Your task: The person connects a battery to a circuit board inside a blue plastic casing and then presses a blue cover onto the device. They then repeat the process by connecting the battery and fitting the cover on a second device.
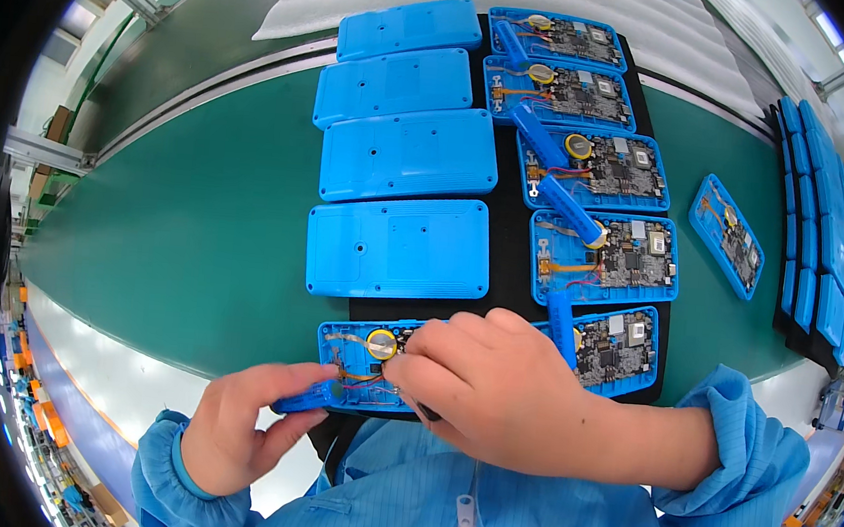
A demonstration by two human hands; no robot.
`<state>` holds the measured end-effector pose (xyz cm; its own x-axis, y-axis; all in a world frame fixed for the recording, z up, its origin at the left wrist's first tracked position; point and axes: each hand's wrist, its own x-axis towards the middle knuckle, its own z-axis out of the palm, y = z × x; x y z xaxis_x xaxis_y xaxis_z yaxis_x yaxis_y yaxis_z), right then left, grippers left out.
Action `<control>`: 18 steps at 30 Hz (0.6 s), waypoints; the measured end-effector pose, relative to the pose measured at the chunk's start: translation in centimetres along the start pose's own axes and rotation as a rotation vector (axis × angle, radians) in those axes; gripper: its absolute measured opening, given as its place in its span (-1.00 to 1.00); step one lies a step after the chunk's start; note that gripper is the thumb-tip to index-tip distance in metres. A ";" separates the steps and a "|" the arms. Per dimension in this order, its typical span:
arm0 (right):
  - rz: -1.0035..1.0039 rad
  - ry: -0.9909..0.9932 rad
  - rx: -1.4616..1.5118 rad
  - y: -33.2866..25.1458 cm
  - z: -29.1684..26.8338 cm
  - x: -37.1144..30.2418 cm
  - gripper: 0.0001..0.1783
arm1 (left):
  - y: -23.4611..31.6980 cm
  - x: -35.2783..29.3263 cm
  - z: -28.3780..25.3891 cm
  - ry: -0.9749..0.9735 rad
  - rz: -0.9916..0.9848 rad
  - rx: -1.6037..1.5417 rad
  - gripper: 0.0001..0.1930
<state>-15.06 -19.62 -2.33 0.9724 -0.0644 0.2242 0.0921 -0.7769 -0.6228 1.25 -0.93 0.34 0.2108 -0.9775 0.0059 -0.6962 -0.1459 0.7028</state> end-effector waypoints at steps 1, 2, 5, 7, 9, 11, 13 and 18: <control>0.018 -0.010 -0.005 -0.1 -0.1 0.3 -0.61 | -0.2 0.2 -0.2 -0.005 0.006 0.003 -0.60; 0.036 -0.021 -0.009 -0.3 0.0 0.5 -0.60 | -0.5 0.6 -0.6 -0.019 0.074 0.076 -0.61; -0.058 0.011 -0.019 -0.3 1.3 0.7 -0.65 | -0.6 1.6 -1.2 -0.029 0.238 0.224 -0.59; -0.095 0.001 -0.100 0.0 1.6 0.6 -0.72 | -0.7 2.1 -1.3 -0.020 0.412 0.365 -0.52; -0.131 -0.017 -0.178 0.2 1.6 0.5 -0.79 | -0.8 1.7 -0.9 0.006 0.455 0.442 -0.56; -0.136 -0.007 -0.202 0.1 1.7 0.5 -0.81 | -1.2 1.3 -0.1 0.035 0.493 0.521 -0.61; -0.140 0.005 -0.227 0.0 1.9 0.6 -0.82 | -1.8 1.1 0.9 0.048 0.493 0.463 -0.60; -0.099 0.043 -0.227 -0.2 2.1 0.7 -0.81 | -1.1 0.3 1.5 0.096 0.263 0.313 -0.54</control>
<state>-13.91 -18.20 -3.67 0.9505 -0.0038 0.3107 0.1314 -0.9012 -0.4131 1.10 -1.33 -1.51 0.0504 -0.9711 0.2331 -0.9067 0.0534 0.4184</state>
